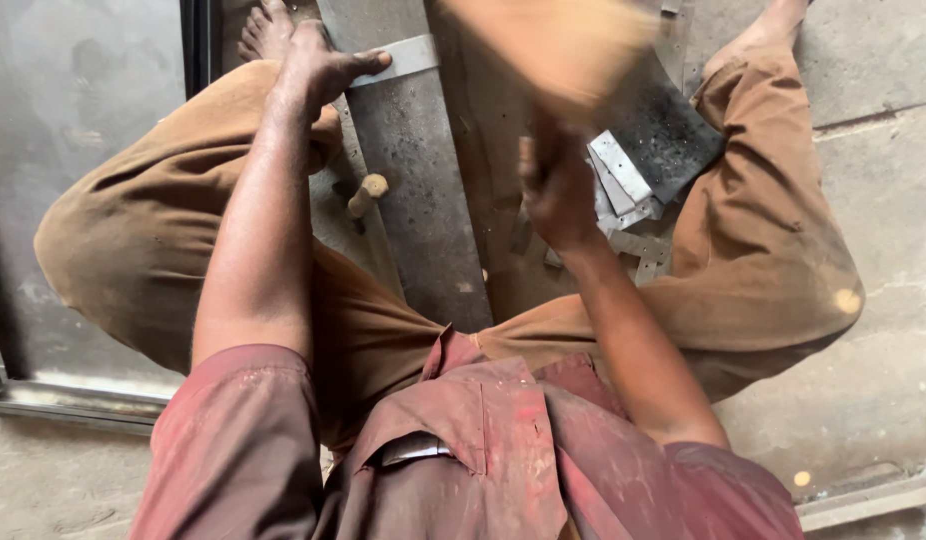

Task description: The person sits on the floor and repeatedly hammers small rectangular metal pieces on a metal bar. They use a hammer and a chisel to shape and flatten the metal pieces, occasionally adjusting their position and picking up new pieces from a pile.

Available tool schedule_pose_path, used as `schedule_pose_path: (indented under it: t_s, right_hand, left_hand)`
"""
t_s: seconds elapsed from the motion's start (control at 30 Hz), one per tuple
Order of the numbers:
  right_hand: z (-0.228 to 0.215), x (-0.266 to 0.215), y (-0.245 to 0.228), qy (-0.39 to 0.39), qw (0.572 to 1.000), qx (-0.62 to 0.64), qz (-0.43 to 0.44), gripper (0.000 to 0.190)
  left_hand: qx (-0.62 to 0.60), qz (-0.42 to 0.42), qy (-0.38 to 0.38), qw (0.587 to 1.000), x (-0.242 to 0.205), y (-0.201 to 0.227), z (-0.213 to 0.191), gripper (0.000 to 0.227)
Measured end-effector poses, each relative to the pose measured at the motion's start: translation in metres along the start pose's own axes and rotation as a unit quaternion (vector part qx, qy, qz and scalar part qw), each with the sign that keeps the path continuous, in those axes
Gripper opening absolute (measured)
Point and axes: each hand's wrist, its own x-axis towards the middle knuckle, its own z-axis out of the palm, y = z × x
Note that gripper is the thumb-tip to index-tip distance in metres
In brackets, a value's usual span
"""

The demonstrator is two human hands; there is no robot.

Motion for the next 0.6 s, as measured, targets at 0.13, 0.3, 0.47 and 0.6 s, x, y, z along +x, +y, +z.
schedule_pose_path:
  t_s: [0.13,0.3,0.47,0.6]
  right_hand:
    - [-0.007,0.02,0.016,-0.045,0.953,0.098,0.283,0.063]
    - [-0.028,0.035,0.031,0.266,0.661,0.64,0.288,0.044]
    - [0.012,0.011,0.029,-0.159,0.893,0.207,0.365,0.048]
    - [0.027,0.003,0.04,0.011,0.806,0.411,0.425,0.05]
  left_hand:
    - [0.025,-0.004,0.004,1.0,0.005,-0.005,0.002,0.101]
    - [-0.056,0.101,0.009,0.993,0.007,-0.021,0.012,0.076]
    - [-0.135,-0.038,-0.048,0.989,0.012,-0.015,0.011,0.073]
    - [-0.156,-0.026,-0.05,0.986,0.012,-0.012,0.011,0.073]
